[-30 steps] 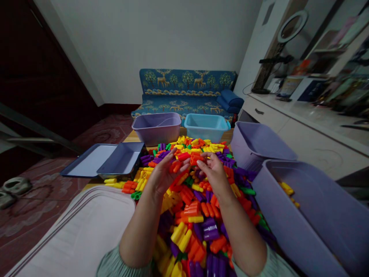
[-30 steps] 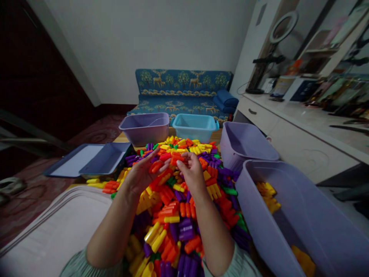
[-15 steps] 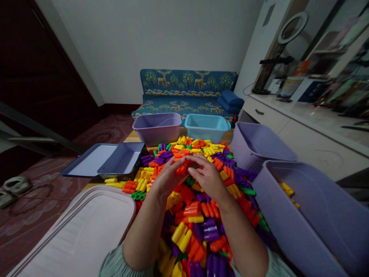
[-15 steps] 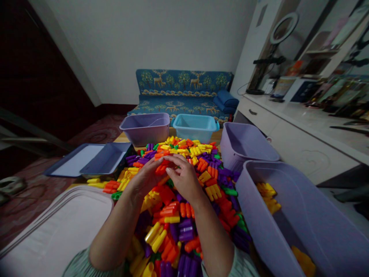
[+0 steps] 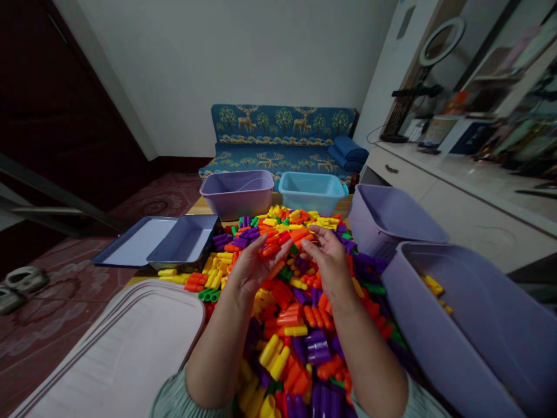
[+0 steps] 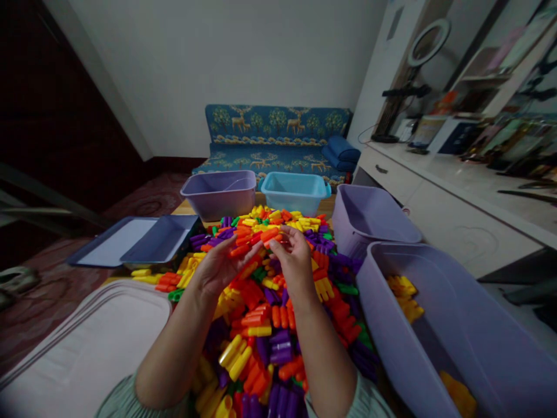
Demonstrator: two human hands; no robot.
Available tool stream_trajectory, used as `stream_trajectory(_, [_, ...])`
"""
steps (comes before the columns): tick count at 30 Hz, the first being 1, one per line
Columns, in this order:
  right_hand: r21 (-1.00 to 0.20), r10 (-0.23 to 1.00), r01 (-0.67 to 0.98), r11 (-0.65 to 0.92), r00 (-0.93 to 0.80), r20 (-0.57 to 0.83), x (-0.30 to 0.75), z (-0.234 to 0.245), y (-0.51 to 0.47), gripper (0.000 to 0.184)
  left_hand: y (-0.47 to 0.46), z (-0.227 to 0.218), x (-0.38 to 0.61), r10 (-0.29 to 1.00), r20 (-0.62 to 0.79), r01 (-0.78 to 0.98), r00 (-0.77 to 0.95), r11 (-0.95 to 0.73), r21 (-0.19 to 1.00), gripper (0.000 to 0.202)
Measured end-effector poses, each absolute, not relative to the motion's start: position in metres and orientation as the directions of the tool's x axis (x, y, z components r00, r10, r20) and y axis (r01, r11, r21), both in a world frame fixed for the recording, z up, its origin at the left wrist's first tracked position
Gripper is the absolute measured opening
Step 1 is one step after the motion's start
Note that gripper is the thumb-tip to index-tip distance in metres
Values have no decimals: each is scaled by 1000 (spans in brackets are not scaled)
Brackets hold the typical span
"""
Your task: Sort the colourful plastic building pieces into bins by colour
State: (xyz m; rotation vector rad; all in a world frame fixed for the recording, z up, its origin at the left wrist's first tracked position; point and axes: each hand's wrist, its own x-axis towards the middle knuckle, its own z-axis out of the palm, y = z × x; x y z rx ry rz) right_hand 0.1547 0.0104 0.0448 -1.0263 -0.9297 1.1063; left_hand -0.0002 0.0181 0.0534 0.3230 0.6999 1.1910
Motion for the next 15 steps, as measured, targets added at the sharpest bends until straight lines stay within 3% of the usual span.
stream_trajectory(2, [-964,980,-242,114,184,70,154,45,10,53,17,53,1,937,-295,-740,185,331,586,18])
stream_trajectory(9, [-973,993,-215,83,97,64,151,48,7,39,14,51,4,964,-185,-660,193,266,702,59])
stream_trajectory(12, [-969,998,-240,56,48,46,150,48,6,36,15,49,4,968,-195,-635,157,250,731,62])
stream_trajectory(15, [-967,1000,-253,17,-6,19,147,46,5,35,16,47,5,970,-185,-645,155,242,725,52])
